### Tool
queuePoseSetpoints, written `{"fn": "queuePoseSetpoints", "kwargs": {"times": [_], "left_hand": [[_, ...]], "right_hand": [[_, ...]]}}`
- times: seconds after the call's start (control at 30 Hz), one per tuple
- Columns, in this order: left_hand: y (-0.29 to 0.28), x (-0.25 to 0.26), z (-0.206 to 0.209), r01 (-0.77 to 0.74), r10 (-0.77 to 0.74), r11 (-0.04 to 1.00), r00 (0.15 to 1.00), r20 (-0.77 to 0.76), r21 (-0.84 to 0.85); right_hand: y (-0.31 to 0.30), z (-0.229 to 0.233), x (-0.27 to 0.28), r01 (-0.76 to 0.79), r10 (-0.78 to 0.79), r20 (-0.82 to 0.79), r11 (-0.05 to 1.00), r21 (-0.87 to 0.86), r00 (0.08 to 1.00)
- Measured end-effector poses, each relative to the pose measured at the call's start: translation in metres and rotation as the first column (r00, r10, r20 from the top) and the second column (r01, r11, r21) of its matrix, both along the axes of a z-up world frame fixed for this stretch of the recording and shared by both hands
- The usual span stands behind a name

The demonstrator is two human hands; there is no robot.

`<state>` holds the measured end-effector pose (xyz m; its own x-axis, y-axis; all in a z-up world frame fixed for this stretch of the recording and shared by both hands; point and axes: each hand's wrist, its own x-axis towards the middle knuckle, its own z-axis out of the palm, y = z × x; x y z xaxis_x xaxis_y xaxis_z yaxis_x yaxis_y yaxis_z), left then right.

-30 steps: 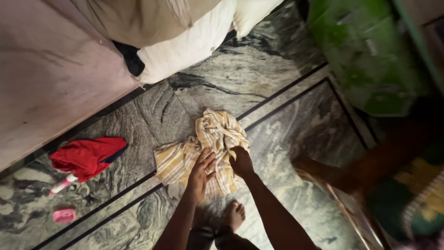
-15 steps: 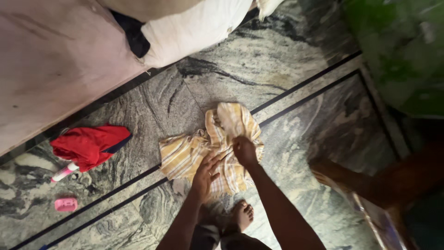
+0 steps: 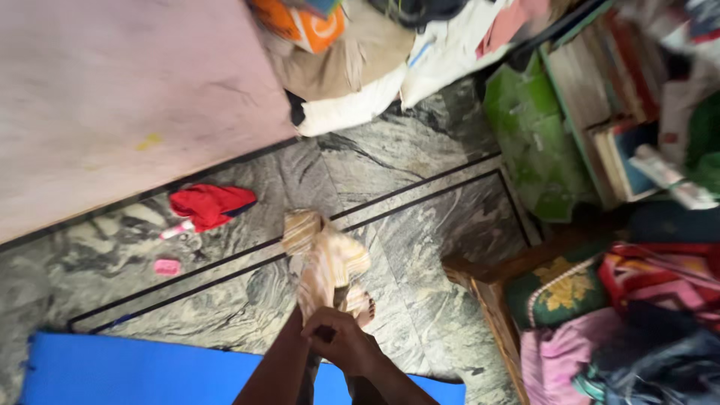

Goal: The person carries a bowl of food to the kitchen, retrieves items from a low shelf, hangs a cloth, and collects laundry into a basket.

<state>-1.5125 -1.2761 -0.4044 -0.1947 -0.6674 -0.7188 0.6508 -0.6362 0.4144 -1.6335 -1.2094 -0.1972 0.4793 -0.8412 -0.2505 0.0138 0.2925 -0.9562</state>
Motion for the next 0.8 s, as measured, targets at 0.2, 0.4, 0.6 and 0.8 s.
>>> {"fn": "queuePoseSetpoints", "kwargs": {"times": [0.2,0.4,0.6,0.8], "left_hand": [[-0.002,0.064,0.188,0.064,-0.087,0.969,0.992,-0.088,-0.238],[0.04,0.11,0.293,0.186,-0.194,0.899,0.981,0.02,-0.397],[0.119,0.152,0.346,0.287,-0.266,0.829,0.957,0.113,-0.481],[0.193,0.179,0.389,0.392,-0.338,0.756,0.92,0.2,-0.525]], "right_hand": [[0.018,0.062,-0.018,-0.17,0.169,-0.024,0.981,-0.089,0.985],[-0.032,0.083,-0.088,0.534,-0.663,-0.382,0.746,-0.397,0.643],[-0.005,0.158,-0.056,0.234,-0.231,0.066,0.971,-0.042,0.971],[0.074,0.147,0.019,-0.196,0.194,0.027,0.977,0.088,0.981]]}}
